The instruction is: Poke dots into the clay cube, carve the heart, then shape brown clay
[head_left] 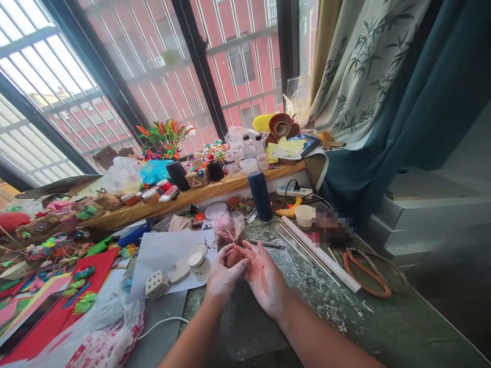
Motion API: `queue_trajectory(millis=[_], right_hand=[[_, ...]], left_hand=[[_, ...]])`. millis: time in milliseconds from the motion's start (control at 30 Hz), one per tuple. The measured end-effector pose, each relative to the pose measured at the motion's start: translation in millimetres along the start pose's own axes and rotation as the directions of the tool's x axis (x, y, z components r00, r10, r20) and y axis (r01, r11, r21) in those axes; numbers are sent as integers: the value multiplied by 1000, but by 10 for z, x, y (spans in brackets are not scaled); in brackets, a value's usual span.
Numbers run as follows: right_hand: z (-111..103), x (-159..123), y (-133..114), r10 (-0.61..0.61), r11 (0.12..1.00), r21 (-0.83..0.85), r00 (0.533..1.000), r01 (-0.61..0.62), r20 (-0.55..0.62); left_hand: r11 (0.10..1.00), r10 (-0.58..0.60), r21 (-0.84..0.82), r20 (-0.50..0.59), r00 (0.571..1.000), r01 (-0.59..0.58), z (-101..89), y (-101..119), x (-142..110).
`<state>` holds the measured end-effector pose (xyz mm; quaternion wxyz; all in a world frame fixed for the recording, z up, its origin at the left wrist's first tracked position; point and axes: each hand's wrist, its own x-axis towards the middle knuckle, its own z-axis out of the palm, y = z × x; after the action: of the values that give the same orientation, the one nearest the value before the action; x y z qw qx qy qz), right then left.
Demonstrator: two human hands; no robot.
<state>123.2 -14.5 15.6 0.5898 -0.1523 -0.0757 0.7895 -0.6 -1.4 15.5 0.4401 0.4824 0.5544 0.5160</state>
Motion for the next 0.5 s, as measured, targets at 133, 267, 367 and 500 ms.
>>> queue_trajectory(millis=[133,267,367,500], right_hand=[[-171,159,-34,-15,1000,-21,976,11,-215],[-153,120,28,113,994,5,986,-113,-118],[-76,36,63,242,970,35,970,-242,3],[-69,40,30,296,955,14,955,-296,-11]], left_hand=[[991,19,-134,-29,999,-23,-14,2,-2],[988,131,-75,-32,991,-133,-7,17,-85],[944,255,178,136,957,-277,8,34,-128],[724,314,459,445,839,-515,-21,141,-132]])
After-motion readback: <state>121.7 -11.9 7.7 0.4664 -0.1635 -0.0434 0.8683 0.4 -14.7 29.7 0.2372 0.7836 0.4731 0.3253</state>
